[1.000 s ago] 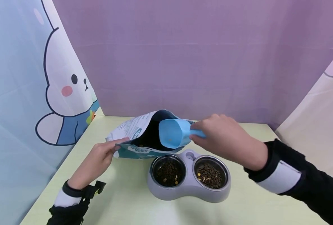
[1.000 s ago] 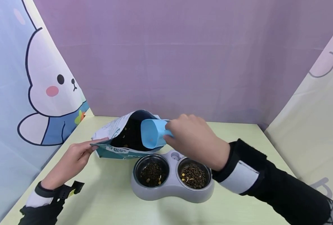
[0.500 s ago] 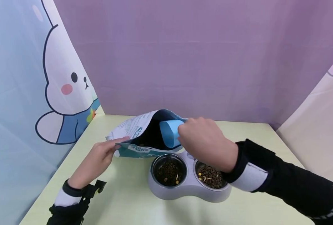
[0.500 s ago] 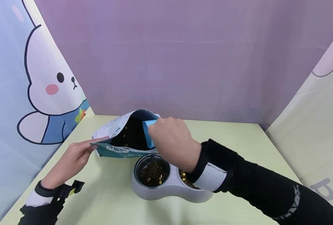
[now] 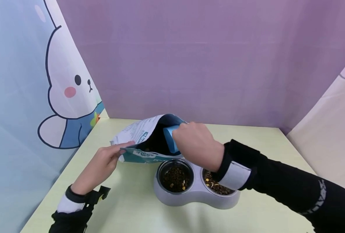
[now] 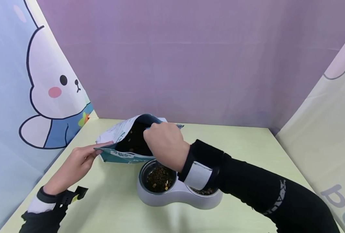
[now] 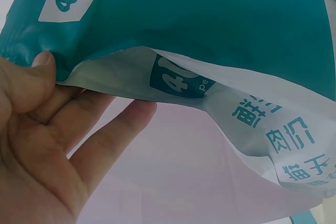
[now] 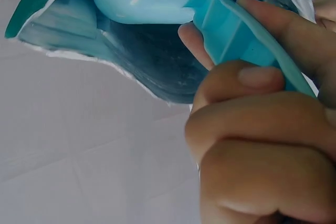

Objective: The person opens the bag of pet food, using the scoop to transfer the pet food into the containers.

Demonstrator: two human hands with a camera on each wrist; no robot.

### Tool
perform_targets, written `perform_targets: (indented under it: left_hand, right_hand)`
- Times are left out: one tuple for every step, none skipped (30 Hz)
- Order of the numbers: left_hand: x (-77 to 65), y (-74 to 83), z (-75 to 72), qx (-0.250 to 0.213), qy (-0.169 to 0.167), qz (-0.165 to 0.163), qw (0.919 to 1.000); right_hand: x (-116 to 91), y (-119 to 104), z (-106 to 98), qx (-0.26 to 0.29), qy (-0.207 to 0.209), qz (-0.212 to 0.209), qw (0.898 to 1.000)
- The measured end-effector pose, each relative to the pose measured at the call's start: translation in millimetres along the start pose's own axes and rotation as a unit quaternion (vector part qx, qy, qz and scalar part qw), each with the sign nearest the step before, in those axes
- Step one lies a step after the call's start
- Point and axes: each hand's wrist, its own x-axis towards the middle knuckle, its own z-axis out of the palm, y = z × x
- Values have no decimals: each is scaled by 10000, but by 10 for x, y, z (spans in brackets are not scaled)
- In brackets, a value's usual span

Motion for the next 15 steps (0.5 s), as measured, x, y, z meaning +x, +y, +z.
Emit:
perform_targets:
  left_hand:
    - [-1,0,-1,4,-5,-6,10000]
    - [0,0,-2,8,-7,-8,10000]
    - [1,-1,-3,10,-12,-12,10000]
    - [2,0,-4,10,-16,-16,10000]
    - [4,1,-5,10,-17,-12,10000]
    - [7,3,-6,11,-18,-6,10000]
    - [9,5,-6,11,-20,5,10000]
    - [10,8,-7,15,-17,16,10000]
    - [11,11,-7,16,-13,29,10000]
    - [12,13,-8,18,-2,44,10000]
    - [12,16,-9,17,5,63,10000]
    - [12,18,-9,22,12,75,10000]
    - [11,20,-9,22,19,80,10000]
    - [10,23,-10,19,23,77,10000]
    - [9,25,-11,19,25,71,10000]
  right_hand:
    - [14,-4,9,23,-17,-12,10000]
    - [27,-6,19,36,-21,-31,10000]
    - [40,-9,29,51,-8,-58,10000]
    - [51,-11,40,55,28,-94,9999]
    - [63,-14,51,59,25,-107,9999]
    - [76,-18,63,45,35,-129,9999]
    - [91,-24,75,28,47,-146,9999]
    - [105,-29,89,7,50,-159,9999]
    - [121,-34,102,-13,44,-170,9998]
    - [135,-40,118,-37,49,-174,9998]
    - [151,-46,129,-53,34,-171,9998]
    - [164,-50,142,-59,43,-177,9998]
    - [176,-53,155,-55,51,-174,9998]
    - [185,-53,167,-34,59,-181,9998]
    - [194,-51,180,-18,70,-187,9998]
